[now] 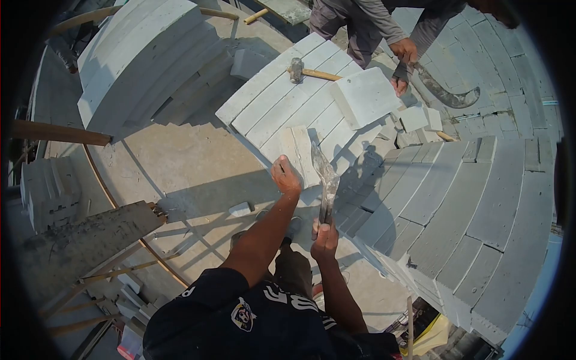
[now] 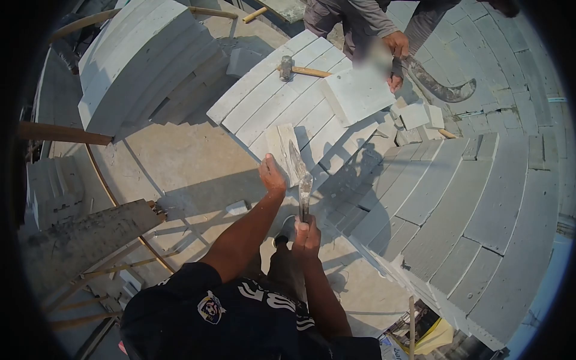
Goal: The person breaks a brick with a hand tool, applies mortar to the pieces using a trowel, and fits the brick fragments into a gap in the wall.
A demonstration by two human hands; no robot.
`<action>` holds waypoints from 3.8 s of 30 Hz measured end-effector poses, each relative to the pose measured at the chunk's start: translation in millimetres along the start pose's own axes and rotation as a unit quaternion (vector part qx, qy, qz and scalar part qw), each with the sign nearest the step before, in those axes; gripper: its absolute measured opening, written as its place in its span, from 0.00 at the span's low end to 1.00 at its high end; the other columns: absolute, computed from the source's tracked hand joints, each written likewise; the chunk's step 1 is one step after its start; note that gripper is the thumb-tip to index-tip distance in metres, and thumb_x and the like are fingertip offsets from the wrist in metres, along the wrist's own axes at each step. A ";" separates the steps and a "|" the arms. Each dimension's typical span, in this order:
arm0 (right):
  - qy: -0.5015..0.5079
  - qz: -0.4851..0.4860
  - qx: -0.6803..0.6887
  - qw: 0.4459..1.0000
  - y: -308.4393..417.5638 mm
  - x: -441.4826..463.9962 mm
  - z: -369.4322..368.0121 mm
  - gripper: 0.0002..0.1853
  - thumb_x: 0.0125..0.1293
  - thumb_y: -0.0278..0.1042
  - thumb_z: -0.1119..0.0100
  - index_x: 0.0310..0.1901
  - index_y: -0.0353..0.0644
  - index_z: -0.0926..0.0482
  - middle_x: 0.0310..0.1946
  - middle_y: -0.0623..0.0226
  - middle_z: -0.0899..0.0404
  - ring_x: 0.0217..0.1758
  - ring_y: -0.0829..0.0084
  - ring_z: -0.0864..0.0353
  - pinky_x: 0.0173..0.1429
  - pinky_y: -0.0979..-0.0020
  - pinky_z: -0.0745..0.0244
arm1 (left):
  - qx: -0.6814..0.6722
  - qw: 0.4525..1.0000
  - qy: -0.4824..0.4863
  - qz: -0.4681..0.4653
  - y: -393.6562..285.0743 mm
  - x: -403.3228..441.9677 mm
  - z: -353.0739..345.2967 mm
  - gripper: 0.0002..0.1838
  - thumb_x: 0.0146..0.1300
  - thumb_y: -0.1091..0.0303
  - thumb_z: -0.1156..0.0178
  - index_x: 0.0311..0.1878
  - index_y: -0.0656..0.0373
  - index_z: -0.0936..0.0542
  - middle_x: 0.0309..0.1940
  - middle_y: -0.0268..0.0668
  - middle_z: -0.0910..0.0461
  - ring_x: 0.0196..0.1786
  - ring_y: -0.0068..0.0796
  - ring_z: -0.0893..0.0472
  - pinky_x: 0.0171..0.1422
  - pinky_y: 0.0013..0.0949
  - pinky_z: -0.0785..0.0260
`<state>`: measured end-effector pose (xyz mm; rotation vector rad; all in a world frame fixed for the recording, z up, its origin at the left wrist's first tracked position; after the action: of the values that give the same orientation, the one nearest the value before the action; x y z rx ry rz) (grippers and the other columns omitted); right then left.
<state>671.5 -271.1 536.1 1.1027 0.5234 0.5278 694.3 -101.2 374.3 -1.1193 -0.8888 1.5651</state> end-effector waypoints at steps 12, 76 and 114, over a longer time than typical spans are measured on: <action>-0.010 -0.006 0.005 1.000 10.0 31.5 -17.3 0.30 0.79 0.60 0.67 0.44 0.36 0.27 0.20 0.56 0.28 0.24 0.59 0.24 0.32 0.58 0.33 | 0.003 0.999 -0.021 -0.027 4.2 -2.8 -2.3 0.23 0.76 0.52 0.50 0.47 0.67 0.18 0.49 0.52 0.20 0.56 0.53 0.26 0.63 0.50 0.38; 0.002 0.028 -0.143 0.989 -26.0 63.2 -19.4 0.25 0.80 0.52 0.62 0.41 0.35 0.26 0.23 0.46 0.24 0.30 0.43 0.21 0.35 0.52 0.29 | 0.057 0.997 -0.046 -0.021 -1.0 -7.1 -13.2 0.23 0.73 0.49 0.47 0.51 0.61 0.17 0.54 0.50 0.24 0.61 0.49 0.29 0.69 0.51 0.43; 0.032 -0.121 -0.060 0.990 -29.0 -11.4 20.3 0.34 0.75 0.68 0.64 0.43 0.39 0.25 0.20 0.71 0.32 0.22 0.79 0.31 0.26 0.73 0.37 | 0.081 0.997 0.003 0.013 3.0 -2.0 -4.6 0.28 0.75 0.46 0.51 0.53 0.64 0.18 0.56 0.50 0.22 0.64 0.48 0.30 0.70 0.50 0.44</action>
<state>679.6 -302.6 518.1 0.8942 0.6642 0.3781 698.0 -103.8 370.6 -1.0229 -0.7326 1.6247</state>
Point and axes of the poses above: each hand's wrist, its own x-axis towards the middle knuckle, its own z-axis out of the back of the hand, y = z × x, the point moved 1 cm from there along x, towards the middle knuckle
